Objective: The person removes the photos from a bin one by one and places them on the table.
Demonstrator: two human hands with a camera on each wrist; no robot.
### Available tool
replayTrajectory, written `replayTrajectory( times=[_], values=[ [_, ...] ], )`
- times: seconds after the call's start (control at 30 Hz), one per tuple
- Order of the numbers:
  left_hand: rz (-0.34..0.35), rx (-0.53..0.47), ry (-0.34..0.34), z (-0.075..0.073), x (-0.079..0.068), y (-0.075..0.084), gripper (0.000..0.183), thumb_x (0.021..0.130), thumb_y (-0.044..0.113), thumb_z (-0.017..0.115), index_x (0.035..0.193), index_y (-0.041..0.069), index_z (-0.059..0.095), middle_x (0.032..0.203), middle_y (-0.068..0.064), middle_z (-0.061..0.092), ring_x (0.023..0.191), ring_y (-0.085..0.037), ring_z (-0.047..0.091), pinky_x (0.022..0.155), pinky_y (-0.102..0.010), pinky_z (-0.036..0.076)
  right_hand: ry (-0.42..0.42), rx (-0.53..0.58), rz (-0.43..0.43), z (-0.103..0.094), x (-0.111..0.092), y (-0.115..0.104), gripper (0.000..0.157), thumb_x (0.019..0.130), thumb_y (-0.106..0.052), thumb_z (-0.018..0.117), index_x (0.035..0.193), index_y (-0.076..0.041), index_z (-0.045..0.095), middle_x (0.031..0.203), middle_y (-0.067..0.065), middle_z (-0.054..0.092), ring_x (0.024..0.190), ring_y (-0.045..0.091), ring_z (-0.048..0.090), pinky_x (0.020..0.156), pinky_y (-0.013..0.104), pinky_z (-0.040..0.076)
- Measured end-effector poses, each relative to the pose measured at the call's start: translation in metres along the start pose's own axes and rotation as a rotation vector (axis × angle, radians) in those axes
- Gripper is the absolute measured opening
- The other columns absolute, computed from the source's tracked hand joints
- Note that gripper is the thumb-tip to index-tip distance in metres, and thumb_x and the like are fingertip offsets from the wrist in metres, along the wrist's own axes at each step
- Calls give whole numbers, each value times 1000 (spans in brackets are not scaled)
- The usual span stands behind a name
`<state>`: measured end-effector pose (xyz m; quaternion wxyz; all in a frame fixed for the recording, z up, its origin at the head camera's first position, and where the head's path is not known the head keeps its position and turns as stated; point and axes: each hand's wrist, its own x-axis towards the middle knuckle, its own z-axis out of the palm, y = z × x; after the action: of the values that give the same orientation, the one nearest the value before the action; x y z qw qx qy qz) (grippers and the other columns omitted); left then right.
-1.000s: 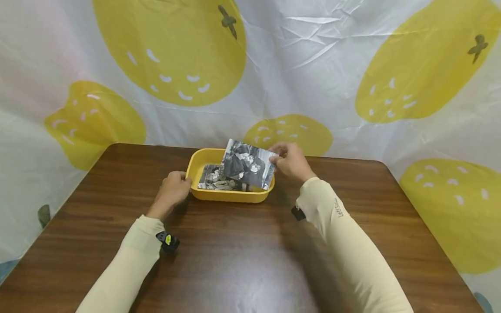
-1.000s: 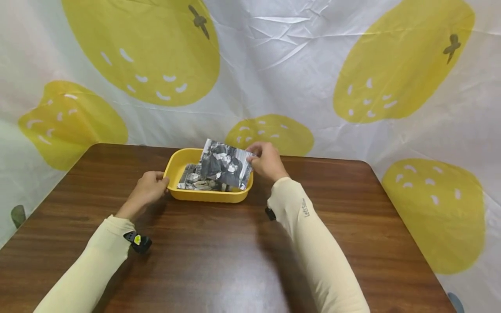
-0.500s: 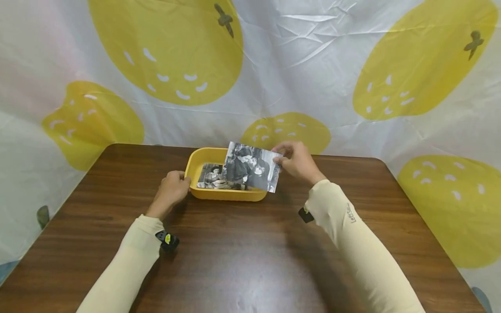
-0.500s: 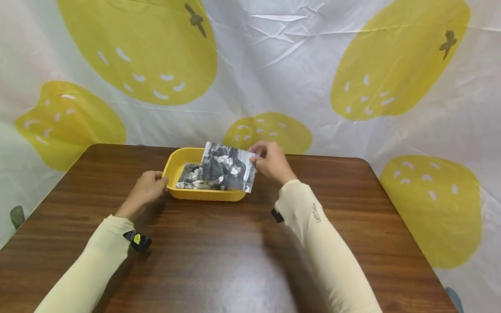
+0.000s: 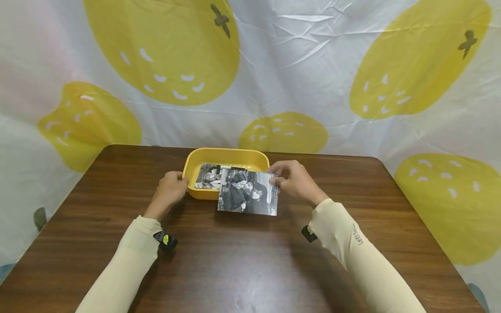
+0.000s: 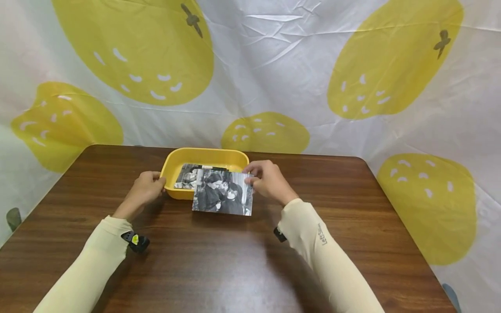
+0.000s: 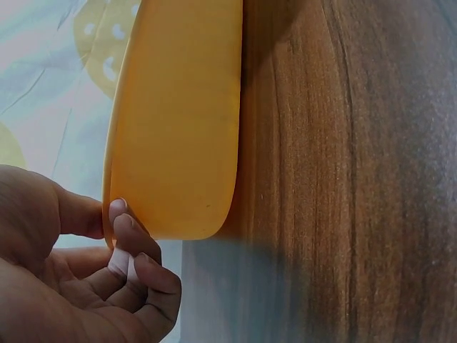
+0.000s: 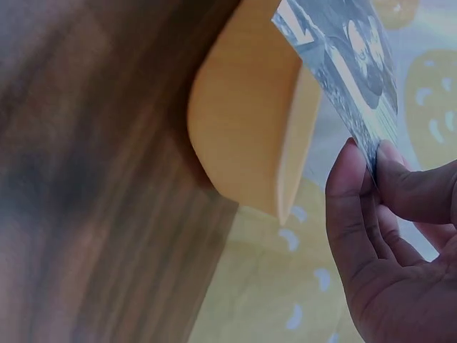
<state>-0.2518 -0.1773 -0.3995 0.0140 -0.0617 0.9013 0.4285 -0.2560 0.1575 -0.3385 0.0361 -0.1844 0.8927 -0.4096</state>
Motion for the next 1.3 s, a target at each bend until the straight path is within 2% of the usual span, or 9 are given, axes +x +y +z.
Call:
replayTrajectory(
  times=[0.13,0.23,0.43,0.57,0.8,1.0,1.1,1.3],
  values=[
    [-4,3,-1,0,-1,-1,36,101,18,42,120,-3,65,85,-9,64,71,-21,50,61,-32,39,-33,33,-15,12,-7,6,19,89,4,71,108,2,72,75,10,65,62,30,66,64,39,57],
    [-9,-1,0,0,-1,-1,35,101,18,42,118,-2,66,83,-9,62,68,-21,49,59,-31,39,-60,56,-20,21,-13,11,19,89,5,71,107,3,72,76,10,65,67,38,67,64,41,58],
    [-18,4,-9,-1,1,0,38,102,19,41,125,-2,64,85,-8,63,71,-21,51,59,-31,39,-100,82,20,38,-25,17,18,88,7,71,106,3,73,80,10,63,65,30,67,64,46,59],
    [-16,1,-10,-1,0,0,39,103,19,41,128,-2,62,86,-8,64,73,-21,51,61,-31,39,-111,82,33,48,-30,22,18,87,8,72,104,4,73,80,10,64,62,24,66,61,42,59],
    [-19,2,-6,1,-3,0,38,102,18,41,125,-2,64,87,-9,63,73,-22,51,61,-31,39,-143,-27,30,62,-36,31,19,88,4,74,107,3,75,76,6,65,60,15,64,55,29,54],
    [-11,-12,-6,4,-2,0,37,101,17,41,122,-3,65,85,-8,63,72,-21,50,60,-31,39,-108,-166,-19,69,-37,35,18,85,-3,78,102,-1,77,77,1,69,65,10,59,60,27,51],
    [-13,-13,-3,4,-2,-1,37,101,17,41,122,-4,64,85,-8,62,71,-21,50,59,-30,39,-107,-187,-28,71,-36,37,16,83,-4,80,98,-1,77,80,1,71,67,10,61,62,27,52],
    [-12,-14,2,2,-2,-1,36,102,17,41,119,-3,65,84,-8,61,70,-21,49,59,-30,38,-92,-208,7,74,-36,35,13,82,-6,82,93,-3,77,81,2,71,70,12,61,64,28,53]
  ],
)
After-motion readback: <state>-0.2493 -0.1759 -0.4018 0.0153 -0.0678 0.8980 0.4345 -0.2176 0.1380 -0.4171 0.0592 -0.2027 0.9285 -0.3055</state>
